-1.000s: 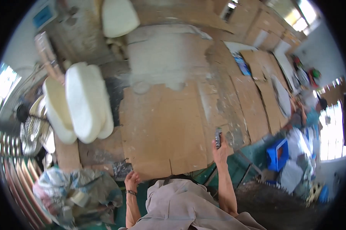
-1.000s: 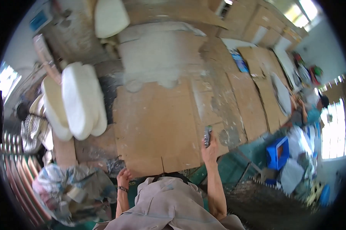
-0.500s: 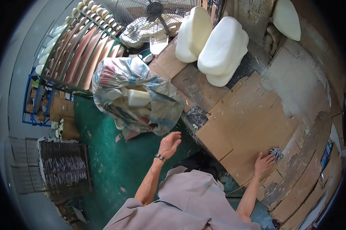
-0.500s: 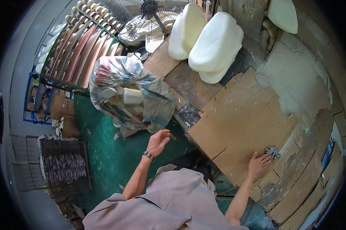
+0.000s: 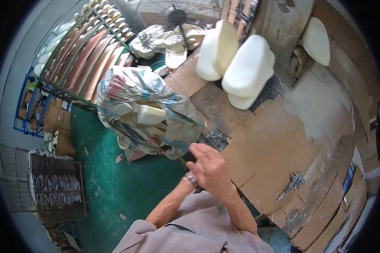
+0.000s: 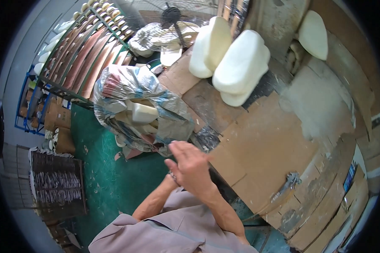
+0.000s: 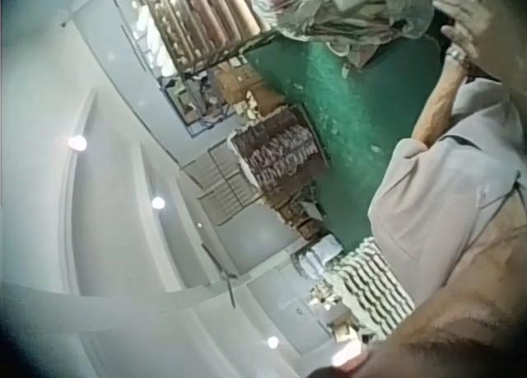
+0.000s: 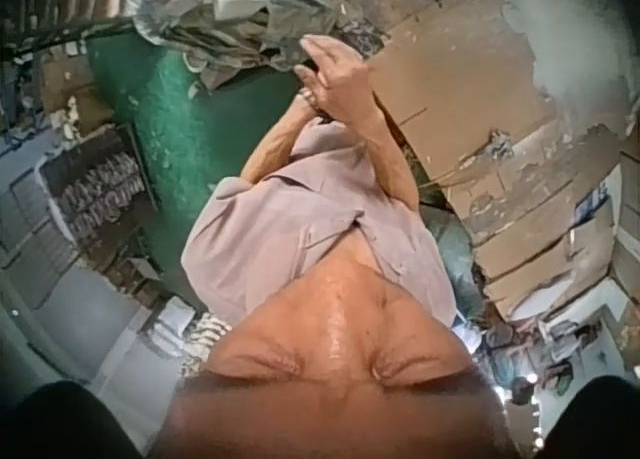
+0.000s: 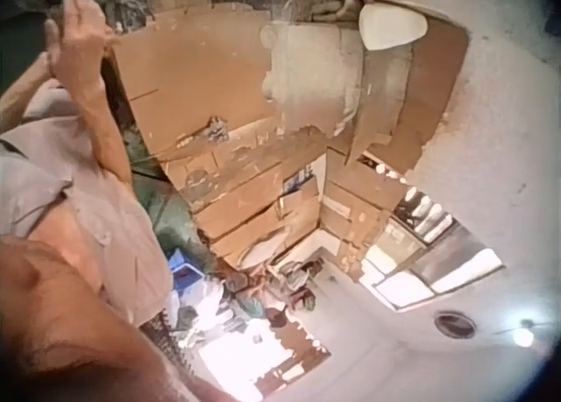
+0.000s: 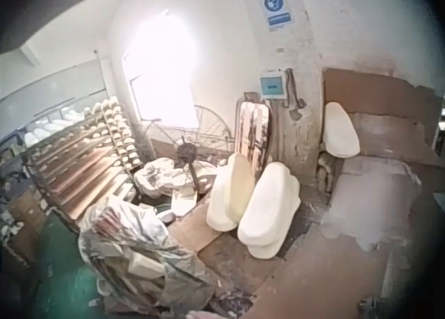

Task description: Organizing and inspecting foam seat molds on a workbench in a manufacturing environment.

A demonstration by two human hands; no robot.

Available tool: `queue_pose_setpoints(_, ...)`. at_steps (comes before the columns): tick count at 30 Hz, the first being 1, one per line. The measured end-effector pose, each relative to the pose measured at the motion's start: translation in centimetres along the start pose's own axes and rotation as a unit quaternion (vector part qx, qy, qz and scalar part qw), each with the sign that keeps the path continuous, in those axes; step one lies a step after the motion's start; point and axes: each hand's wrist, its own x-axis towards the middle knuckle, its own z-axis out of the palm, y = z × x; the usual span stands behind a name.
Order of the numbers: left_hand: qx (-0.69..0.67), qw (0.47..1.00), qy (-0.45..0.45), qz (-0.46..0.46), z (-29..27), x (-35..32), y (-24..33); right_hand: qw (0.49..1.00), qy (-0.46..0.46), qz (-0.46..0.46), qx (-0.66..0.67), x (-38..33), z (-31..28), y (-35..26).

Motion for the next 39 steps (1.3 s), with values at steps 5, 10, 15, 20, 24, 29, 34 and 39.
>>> queue_pose_setpoints(5,0.452,0.800,-0.372,0.133,-1.3,4.0,4.8,0.970,-0.240,0.048,-0.013,4.5,6.5,6.4)
queue_pose_setpoints(10,0.424,0.779,-0.461,-0.028,-12.0,7.3,9.1,0.896,-0.281,0.254,-0.233,4.2,10.2,16.7)
queue_pose_setpoints(15,0.370,0.921,-0.056,0.106,-27.1,14.7,10.4,0.820,-0.392,0.313,-0.274,6.8,14.7,18.2)
queue_pose_setpoints(20,0.492,0.849,0.182,-0.066,-45.0,17.9,1.3,0.967,-0.199,0.063,-0.147,18.9,26.3,13.9)
queue_pose_setpoints(24,0.523,0.736,0.293,-0.315,-52.9,17.6,-2.7,0.946,-0.260,0.089,-0.170,20.9,32.9,18.2)
queue_pose_setpoints(29,0.479,0.728,0.370,-0.321,-58.7,18.7,-2.0,0.939,-0.290,0.109,-0.149,21.3,34.2,20.6)
queue_pose_setpoints(34,0.532,0.713,0.453,0.060,-62.8,26.3,8.7,0.952,-0.210,0.212,-0.058,25.0,27.2,13.9)
queue_pose_setpoints(39,0.459,0.774,0.431,0.066,-65.2,31.3,11.0,0.933,-0.029,0.350,0.073,24.1,14.4,10.0)
